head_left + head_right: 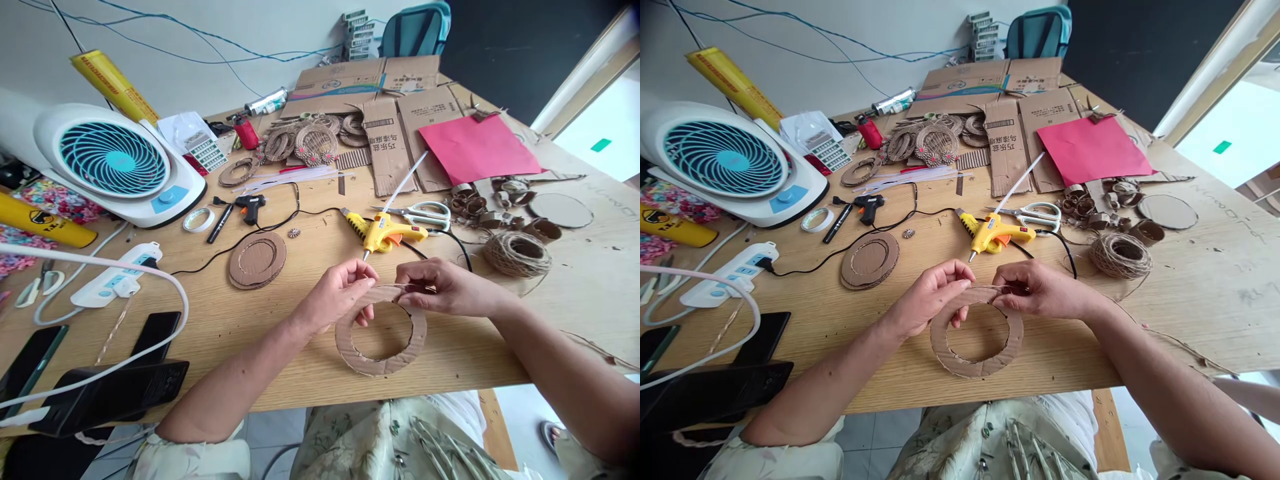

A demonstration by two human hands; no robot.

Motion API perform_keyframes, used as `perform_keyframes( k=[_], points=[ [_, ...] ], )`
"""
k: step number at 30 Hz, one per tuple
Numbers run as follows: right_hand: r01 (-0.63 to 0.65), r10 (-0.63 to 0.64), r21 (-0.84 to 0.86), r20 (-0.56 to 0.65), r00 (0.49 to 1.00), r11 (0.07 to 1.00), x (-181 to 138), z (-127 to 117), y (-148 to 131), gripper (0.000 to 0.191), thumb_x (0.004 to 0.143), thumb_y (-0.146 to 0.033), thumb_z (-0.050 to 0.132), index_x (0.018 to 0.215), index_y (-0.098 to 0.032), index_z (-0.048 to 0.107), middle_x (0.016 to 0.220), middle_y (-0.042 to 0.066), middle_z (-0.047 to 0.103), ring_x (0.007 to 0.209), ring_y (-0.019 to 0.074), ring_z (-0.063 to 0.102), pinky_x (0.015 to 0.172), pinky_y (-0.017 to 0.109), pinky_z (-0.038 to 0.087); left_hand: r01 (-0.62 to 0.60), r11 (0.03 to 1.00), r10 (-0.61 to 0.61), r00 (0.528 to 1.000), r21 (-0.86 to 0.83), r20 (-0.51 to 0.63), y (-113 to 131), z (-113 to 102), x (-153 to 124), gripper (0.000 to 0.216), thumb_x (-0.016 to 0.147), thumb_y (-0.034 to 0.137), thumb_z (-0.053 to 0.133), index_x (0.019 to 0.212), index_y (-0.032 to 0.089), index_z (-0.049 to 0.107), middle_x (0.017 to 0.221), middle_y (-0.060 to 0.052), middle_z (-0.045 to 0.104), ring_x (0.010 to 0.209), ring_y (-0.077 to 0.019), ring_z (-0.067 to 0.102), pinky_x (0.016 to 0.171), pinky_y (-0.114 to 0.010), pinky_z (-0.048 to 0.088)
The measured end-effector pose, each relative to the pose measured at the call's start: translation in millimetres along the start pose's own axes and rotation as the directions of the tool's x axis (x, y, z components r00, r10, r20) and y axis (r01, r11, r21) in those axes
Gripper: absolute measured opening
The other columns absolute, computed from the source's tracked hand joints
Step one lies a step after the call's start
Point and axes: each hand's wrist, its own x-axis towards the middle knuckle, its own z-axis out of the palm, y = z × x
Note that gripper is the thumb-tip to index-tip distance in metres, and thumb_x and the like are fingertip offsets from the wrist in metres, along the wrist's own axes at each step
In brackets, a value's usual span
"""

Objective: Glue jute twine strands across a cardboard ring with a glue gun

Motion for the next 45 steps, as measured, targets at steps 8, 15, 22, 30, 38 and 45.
perform_keyframes(
  k=[8,15,22,30,38,45],
  points=[
    [-0.031,0.030,0.083,0.014,0.999,0.996,-1.9,-3.3,2.1,0.039,0.085,-0.056,0.065,0.087,-0.017,0.062,0.069,-0.002,0.056,0.062,0.0103,0.046,0.056,0.025,0.035,-0.099,0.990,0.095,0.995,0.098,0.043,-1.5,-1.4,-3.2,0.030,0.088,0.041,0.066,0.102,0.019,0.052,0.092,0.001,0.052,0.066,-0.0095,0.063,0.049,-0.021,0.056],
    [-0.019,0.033,0.109,-0.127,0.991,0.994,-0.4,-16.5,17.3,0.037,0.086,-0.052,0.067,0.101,-0.018,0.064,0.076,0.000,0.057,0.068,0.0121,0.050,0.060,0.026,0.040,-0.171,0.967,0.147,0.980,0.190,0.134,-13.2,-6.7,-4.4,0.025,0.093,0.031,0.056,0.116,0.022,0.057,0.106,-0.004,0.054,0.070,-0.0083,0.063,0.049,-0.017,0.055],
    [-0.004,-0.036,-0.106,-0.374,0.927,0.994,18.2,-6.0,18.0,0.031,0.089,-0.051,0.062,0.085,-0.020,0.063,0.075,0.002,0.060,0.066,0.0140,0.053,0.061,0.029,0.045,-0.060,0.975,0.014,0.978,0.214,0.208,-19.0,-9.6,1.6,0.030,0.092,0.025,0.053,0.118,0.015,0.065,0.102,-0.008,0.064,0.068,-0.0095,0.063,0.045,-0.014,0.050],
    [-0.224,-0.279,-0.743,-0.486,0.828,0.631,32.4,-35.4,41.1,0.053,0.088,-0.051,0.060,0.129,-0.018,0.060,0.117,0.016,0.062,0.110,0.0338,0.055,0.096,0.053,0.044,-0.054,0.984,0.029,0.989,0.169,0.147,-25.9,-10.5,-0.9,0.034,0.087,0.023,0.060,0.120,0.016,0.063,0.112,-0.009,0.060,0.070,-0.0100,0.067,0.046,-0.016,0.051],
    [-0.157,-0.246,-0.712,-0.428,0.869,0.684,43.6,-32.3,60.3,0.059,0.085,-0.054,0.063,0.132,-0.017,0.057,0.109,0.014,0.064,0.104,0.0317,0.059,0.094,0.049,0.047,-0.023,0.994,0.011,0.994,0.106,0.108,-29.3,-6.0,-5.3,0.033,0.084,0.024,0.066,0.116,0.015,0.063,0.103,-0.007,0.058,0.073,-0.0121,0.068,0.046,-0.014,0.050],
    [-0.118,-0.221,-0.539,-0.523,0.823,0.834,36.1,-39.1,48.2,0.048,0.086,-0.053,0.063,0.121,-0.020,0.059,0.107,0.011,0.065,0.100,0.0265,0.061,0.089,0.041,0.049,-0.010,0.992,0.004,0.999,0.127,0.049,-34.0,-8.1,-5.1,0.031,0.082,0.021,0.065,0.112,0.015,0.064,0.097,-0.006,0.060,0.074,-0.0120,0.067,0.045,-0.012,0.047]
  ],
)
